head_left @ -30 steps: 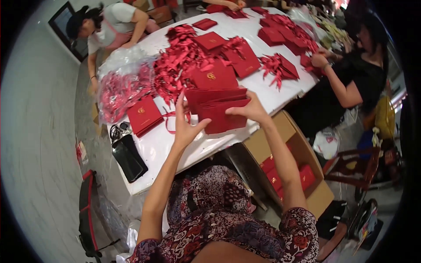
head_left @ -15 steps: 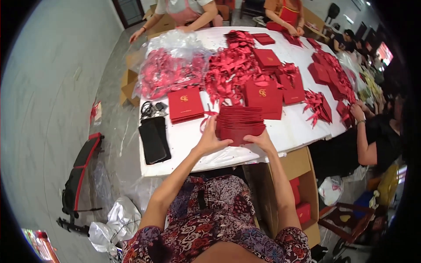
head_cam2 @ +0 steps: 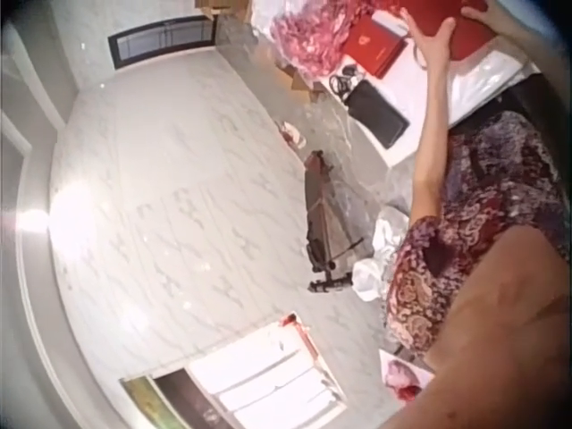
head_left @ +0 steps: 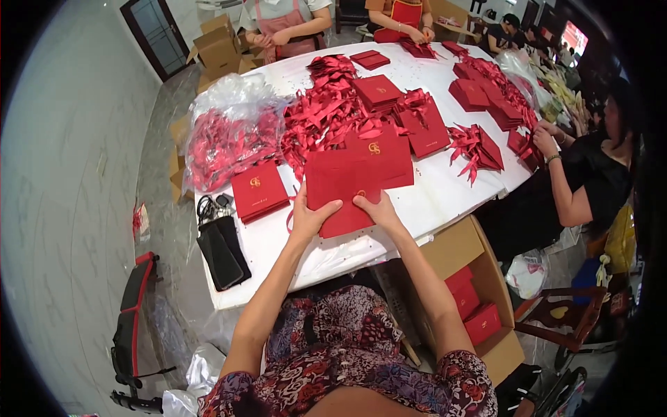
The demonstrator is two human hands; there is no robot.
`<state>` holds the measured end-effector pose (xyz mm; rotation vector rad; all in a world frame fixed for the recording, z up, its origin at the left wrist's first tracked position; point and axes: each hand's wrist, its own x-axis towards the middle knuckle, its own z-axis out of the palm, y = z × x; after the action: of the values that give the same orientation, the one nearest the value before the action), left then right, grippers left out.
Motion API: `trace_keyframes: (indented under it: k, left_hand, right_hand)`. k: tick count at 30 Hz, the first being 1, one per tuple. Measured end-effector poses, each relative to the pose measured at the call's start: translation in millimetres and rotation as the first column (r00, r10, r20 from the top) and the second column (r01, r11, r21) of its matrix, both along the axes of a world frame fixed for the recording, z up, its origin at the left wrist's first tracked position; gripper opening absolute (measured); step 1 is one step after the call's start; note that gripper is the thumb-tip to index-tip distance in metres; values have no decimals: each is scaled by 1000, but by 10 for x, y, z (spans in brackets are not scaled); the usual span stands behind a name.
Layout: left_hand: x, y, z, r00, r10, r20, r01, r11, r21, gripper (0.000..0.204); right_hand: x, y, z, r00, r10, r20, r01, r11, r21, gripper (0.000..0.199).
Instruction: Assembling and packing small red gift bags into a cardboard box.
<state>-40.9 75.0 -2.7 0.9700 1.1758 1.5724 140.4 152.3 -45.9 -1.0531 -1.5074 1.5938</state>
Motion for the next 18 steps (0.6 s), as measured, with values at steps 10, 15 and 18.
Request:
trace_keyframes:
  k: [10,15,18]
  left_hand:
    - [-424,708,698,582,468,-665,-130,861,492,50]
    - [-565,1089,827,194,494,-847,236,815,530,44]
    - [-532,1299,812,126,474,-872,293,822,489,40]
  right_hand:
    - [19,558,731,968,-158,-197,132,982,-138,42]
    - [-227,937,1374,792,2,-610,-333,840,-428,52]
    - [-286,1183,1477,904,-130,-408,-160,782,-603,46]
